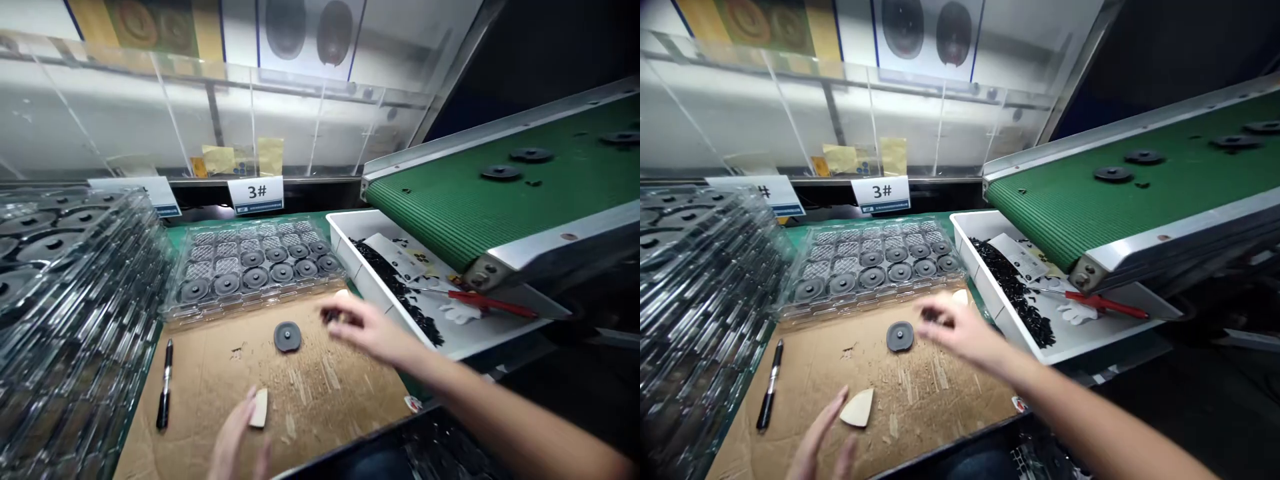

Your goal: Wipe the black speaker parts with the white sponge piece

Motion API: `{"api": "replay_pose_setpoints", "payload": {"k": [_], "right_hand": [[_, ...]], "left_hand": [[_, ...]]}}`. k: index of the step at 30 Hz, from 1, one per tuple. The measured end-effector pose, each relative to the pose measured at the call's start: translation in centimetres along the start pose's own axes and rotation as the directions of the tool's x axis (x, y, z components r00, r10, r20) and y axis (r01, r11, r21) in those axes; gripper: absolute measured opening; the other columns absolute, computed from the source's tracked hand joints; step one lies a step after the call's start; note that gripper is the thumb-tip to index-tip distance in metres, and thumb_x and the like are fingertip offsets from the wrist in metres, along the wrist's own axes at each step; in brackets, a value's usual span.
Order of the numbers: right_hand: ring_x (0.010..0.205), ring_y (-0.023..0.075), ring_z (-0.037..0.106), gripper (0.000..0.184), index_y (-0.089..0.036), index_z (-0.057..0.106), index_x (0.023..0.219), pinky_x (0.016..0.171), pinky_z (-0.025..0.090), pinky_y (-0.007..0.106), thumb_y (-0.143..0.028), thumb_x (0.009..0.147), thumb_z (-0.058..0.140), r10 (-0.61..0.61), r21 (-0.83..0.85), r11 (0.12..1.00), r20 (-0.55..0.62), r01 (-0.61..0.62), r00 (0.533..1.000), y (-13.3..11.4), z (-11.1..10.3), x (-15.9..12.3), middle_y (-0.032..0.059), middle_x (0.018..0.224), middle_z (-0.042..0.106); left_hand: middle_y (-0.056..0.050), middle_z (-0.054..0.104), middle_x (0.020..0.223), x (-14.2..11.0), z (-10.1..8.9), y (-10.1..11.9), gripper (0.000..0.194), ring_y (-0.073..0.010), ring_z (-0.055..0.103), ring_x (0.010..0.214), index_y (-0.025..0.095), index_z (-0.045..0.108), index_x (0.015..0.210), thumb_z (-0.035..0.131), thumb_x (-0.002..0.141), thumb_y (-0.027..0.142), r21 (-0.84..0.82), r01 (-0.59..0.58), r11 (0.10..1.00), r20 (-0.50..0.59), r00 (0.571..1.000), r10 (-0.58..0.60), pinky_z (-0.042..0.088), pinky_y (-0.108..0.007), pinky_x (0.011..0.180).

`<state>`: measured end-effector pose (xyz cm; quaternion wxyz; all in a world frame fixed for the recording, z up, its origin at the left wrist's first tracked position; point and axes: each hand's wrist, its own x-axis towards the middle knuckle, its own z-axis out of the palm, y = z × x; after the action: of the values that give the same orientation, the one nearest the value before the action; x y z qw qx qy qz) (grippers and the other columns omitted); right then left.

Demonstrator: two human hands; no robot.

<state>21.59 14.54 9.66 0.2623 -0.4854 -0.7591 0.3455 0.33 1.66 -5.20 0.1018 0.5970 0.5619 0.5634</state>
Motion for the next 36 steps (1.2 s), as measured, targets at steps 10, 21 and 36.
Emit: {"api": "replay_pose_setpoints", "payload": {"k": [10,21,36], "right_hand": [[0.119,0.0229,0.049,0.065,-0.020,0.043,0.128,0.102,0.034,0.035,-0.067,0.084,0.035,0.344,0.668,0.566,0.343,-0.484,0.874,0.4,15.1,-7.9,0.0091,0.119,0.059],[0.076,0.0239,0.062,0.041,-0.019,0.053,0.121,0.068,0.052,0.042,-0.041,0.089,0.041,0.061,-0.109,0.993,0.172,-0.042,0.983,2.2,17.7,-3.1,0.0135,0.105,0.055],[0.079,0.0176,0.057,0.028,-0.017,0.054,0.113,0.071,0.043,0.031,-0.013,0.087,0.044,-0.404,0.173,0.906,0.082,0.387,0.911,-6.5,15.7,-2.6,0.0063,0.091,0.065]], "left_hand": [[-0.014,0.068,0.110,-0.3,-1.8,1.4,0.062,-0.0240,0.057,0.111,0.021,0.035,0.135,0.061,0.078,0.023,-0.040,-0.409,0.911,0.474,0.795,0.378,0.043,-0.032,0.096],[-0.002,0.066,0.119,0.0,-6.5,2.5,0.046,-0.0278,0.059,0.107,0.038,0.059,0.113,0.069,0.069,0.035,-0.759,0.620,-0.199,0.556,0.459,-0.693,0.054,-0.028,0.080],[-0.006,0.071,0.106,2.2,-6.8,3.3,0.046,-0.0206,0.063,0.102,0.026,0.068,0.103,0.078,0.058,0.033,-0.760,0.605,-0.236,0.524,0.356,-0.774,0.049,-0.024,0.087]]}}
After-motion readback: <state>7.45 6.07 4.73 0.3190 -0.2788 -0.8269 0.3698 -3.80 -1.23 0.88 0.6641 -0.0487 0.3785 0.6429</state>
